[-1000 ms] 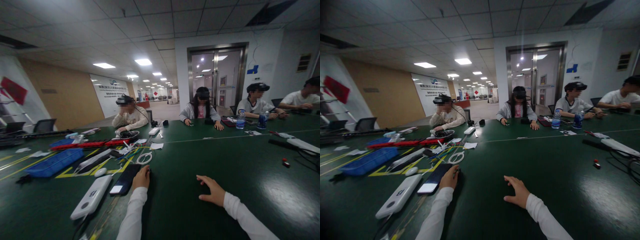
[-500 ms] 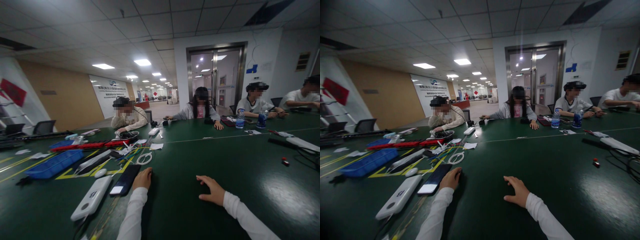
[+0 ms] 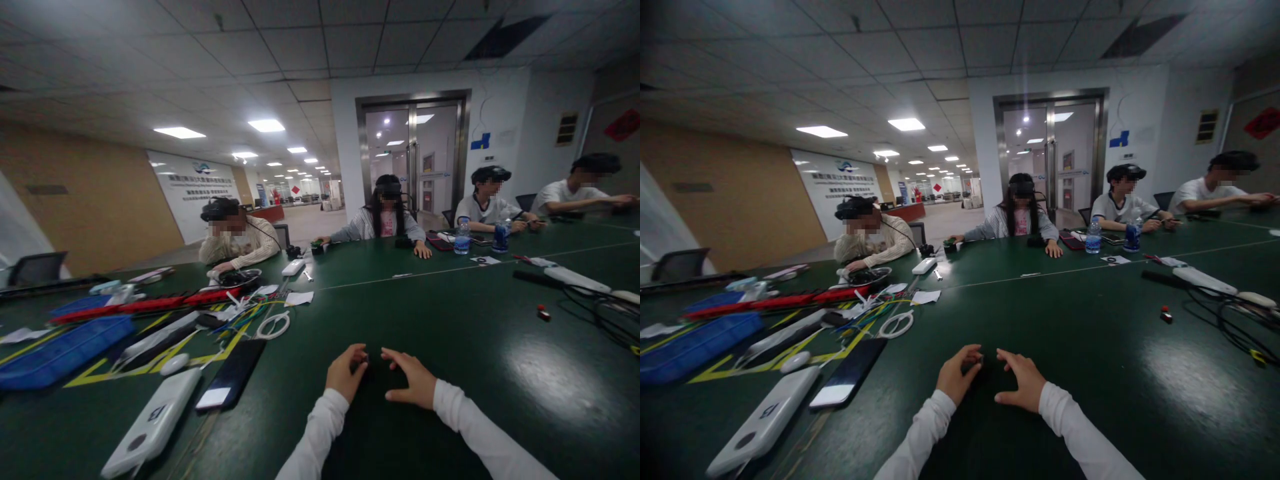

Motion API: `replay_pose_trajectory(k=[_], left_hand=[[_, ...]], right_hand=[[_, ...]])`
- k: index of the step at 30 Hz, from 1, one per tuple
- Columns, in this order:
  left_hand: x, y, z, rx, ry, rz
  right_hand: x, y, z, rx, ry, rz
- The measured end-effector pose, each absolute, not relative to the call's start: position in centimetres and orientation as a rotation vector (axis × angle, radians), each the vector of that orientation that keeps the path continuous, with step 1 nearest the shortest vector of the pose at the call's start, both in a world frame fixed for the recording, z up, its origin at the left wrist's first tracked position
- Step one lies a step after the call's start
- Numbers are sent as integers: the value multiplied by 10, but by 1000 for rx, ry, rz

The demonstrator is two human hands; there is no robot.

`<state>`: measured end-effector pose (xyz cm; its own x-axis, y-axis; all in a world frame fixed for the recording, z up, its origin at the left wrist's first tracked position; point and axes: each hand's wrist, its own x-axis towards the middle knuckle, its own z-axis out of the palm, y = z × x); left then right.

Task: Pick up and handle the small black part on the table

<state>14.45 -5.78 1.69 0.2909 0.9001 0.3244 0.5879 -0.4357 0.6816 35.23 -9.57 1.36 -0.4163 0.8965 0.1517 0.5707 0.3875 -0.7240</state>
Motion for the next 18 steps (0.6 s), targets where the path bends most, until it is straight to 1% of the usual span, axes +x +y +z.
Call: replay_pose_trajectory(k=[4,13,15,18], left_hand=[[171,-71,19,2083,1209,948],[173,-81,29,2061,1065,909],[173,-80,31,2014,1045,937],[166,-73,34,1840,1072,1076]], right_hand=[[351,-90,7,-1226,-2137,743],[352,-97,20,-1207,-2173,710],[351,-95,19,-1232,-2189,718],[351,-95,19,-1241,-2193,716]])
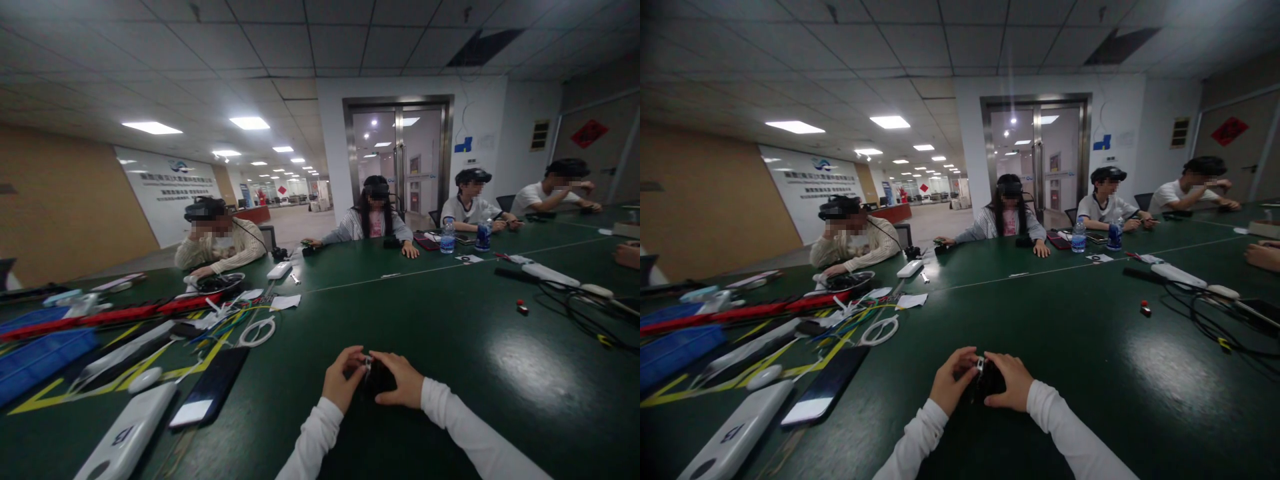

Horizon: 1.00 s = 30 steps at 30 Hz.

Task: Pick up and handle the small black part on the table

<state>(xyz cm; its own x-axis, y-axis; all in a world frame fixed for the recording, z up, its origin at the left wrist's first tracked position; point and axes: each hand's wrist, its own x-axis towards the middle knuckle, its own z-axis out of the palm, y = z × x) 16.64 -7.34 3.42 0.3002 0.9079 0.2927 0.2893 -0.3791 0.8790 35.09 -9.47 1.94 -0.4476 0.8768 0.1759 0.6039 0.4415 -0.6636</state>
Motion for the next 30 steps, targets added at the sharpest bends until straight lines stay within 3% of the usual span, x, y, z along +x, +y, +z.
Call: replay_pose_trajectory(k=[5,16,25,30], left_hand=[[153,-65,37,1611,1105,1283],[167,-80,32,2273,1010,867],[39,-13,19,2068,1961,1154],[-8,-4,13,1927,2203,1301]], right_hand=[[353,-99,24,-1193,-2178,734],[349,-99,25,-1209,-2156,727],[355,-109,40,-1237,-2105,888],[355,-109,38,-1221,-2112,876]])
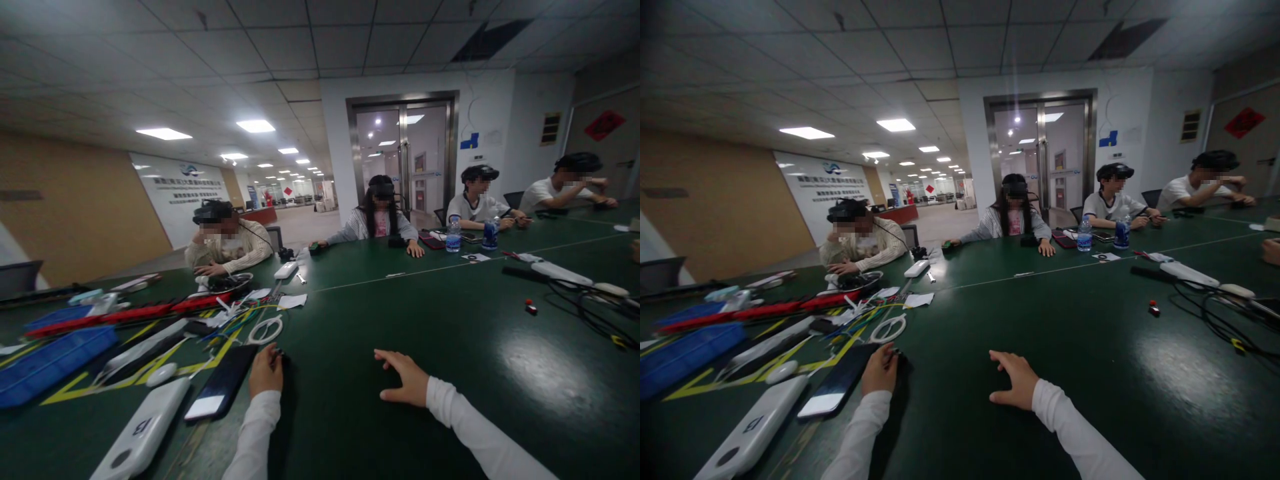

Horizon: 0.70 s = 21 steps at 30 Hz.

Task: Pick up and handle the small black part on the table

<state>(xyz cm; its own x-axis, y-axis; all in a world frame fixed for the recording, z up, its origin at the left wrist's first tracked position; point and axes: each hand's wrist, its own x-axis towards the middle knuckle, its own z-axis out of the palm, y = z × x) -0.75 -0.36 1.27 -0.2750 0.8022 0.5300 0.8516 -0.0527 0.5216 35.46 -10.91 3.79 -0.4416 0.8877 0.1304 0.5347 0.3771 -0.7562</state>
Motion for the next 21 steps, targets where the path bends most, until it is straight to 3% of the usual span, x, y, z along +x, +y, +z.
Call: replay_pose_trajectory(k=[21], left_hand=[[-6,-3,8,-1807,-2131,-1206]], right_hand=[[353,-104,26,-1279,-2110,859]])
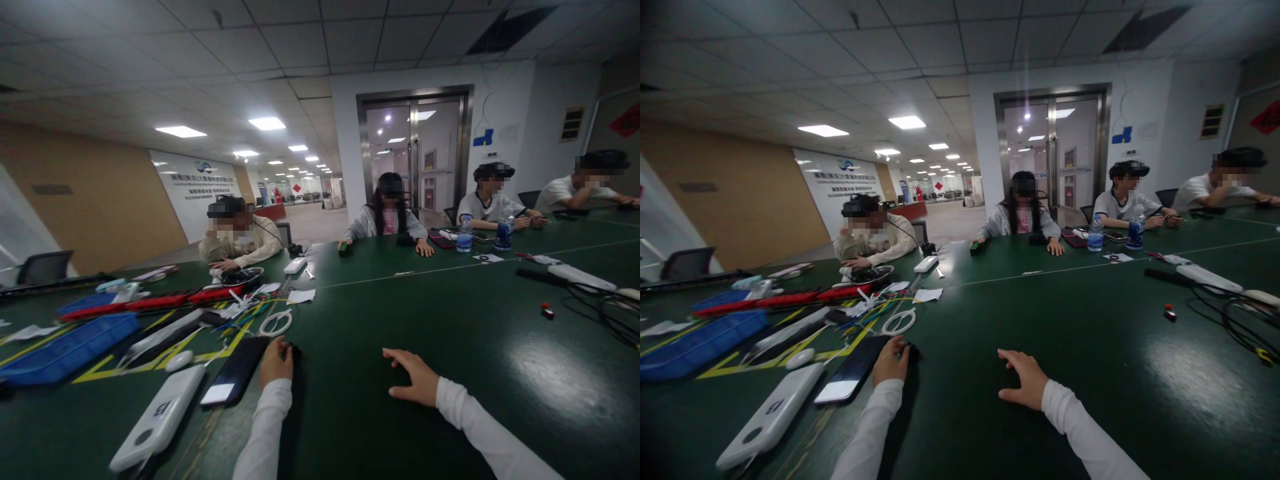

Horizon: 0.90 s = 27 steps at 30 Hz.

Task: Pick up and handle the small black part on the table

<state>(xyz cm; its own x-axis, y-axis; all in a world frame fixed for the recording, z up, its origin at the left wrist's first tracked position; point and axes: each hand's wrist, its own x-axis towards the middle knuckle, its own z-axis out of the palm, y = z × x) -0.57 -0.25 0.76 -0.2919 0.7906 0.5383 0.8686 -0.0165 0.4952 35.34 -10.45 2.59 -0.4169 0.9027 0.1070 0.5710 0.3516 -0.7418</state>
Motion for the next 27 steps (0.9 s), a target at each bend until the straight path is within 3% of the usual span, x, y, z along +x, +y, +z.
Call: replay_pose_trajectory(k=[19,27], left_hand=[[-3,1,5,-1860,-2228,-1130],[89,-35,16,-2363,-2062,-1316]], right_hand=[[354,-102,22,-1331,-2094,900],[353,-102,21,-1290,-2125,822]])
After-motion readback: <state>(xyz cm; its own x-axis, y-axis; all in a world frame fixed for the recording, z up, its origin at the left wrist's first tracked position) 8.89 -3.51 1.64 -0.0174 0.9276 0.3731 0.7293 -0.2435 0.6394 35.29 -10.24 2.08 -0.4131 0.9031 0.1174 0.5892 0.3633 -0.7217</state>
